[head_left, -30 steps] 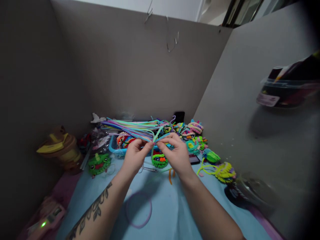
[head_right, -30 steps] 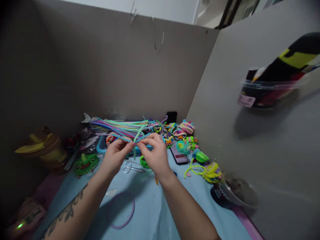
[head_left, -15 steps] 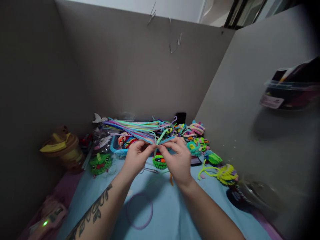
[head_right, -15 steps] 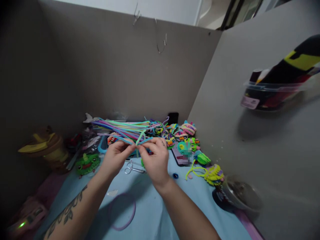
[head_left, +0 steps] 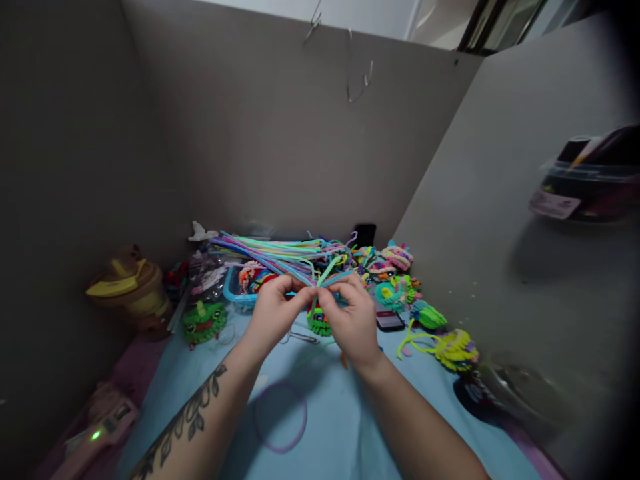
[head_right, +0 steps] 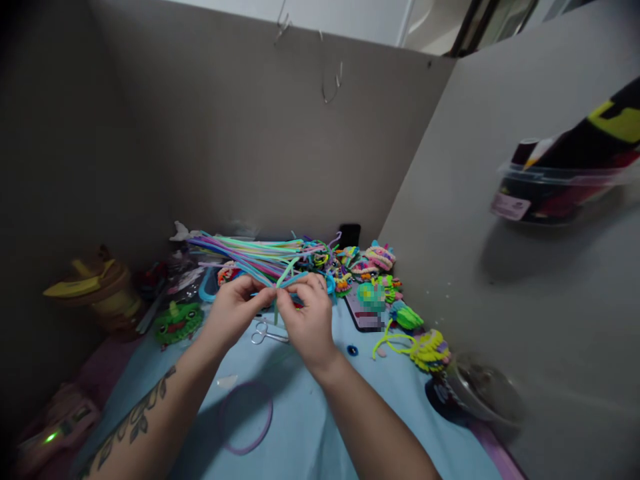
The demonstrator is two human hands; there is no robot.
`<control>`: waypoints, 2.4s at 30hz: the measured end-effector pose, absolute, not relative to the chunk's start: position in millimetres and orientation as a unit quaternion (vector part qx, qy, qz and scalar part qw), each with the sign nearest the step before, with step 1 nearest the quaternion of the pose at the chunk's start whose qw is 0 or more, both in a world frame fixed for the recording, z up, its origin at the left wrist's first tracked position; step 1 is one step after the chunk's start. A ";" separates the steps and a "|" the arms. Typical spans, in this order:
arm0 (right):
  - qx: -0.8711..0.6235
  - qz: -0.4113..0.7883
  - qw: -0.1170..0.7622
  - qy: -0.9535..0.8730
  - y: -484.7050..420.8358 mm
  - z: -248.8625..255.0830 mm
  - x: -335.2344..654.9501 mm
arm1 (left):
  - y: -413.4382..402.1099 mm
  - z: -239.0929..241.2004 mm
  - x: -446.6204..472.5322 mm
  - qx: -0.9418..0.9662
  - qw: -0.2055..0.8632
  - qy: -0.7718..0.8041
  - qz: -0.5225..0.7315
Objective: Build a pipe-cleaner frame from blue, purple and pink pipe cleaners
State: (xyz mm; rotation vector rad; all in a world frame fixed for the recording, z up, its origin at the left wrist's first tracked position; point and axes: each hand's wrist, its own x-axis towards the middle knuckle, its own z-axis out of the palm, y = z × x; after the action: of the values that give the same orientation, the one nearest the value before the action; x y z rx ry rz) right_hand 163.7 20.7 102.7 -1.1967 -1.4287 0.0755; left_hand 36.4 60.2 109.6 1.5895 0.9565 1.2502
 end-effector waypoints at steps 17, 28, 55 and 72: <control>-0.531 0.066 0.584 -0.611 27.1 107.9 174.1 | 54.4 110.4 38.5 0.729 0.294 0.346 0.512; -0.552 -0.028 0.562 -0.615 31.0 90.4 163.5 | 44.0 110.8 40.2 0.778 0.204 0.389 0.448; -0.514 0.237 0.586 -0.580 38.7 98.1 174.4 | 56.1 111.3 35.2 0.750 0.316 0.435 0.386; -0.525 0.204 0.579 -0.590 36.4 98.6 174.4 | 66.6 109.8 30.1 0.753 0.382 0.406 0.350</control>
State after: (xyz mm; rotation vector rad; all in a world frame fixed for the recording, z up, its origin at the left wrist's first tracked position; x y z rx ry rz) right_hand 174.4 36.4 98.6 -1.2268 -1.3802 0.4770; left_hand 30.1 66.6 109.8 1.9199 1.0360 0.8920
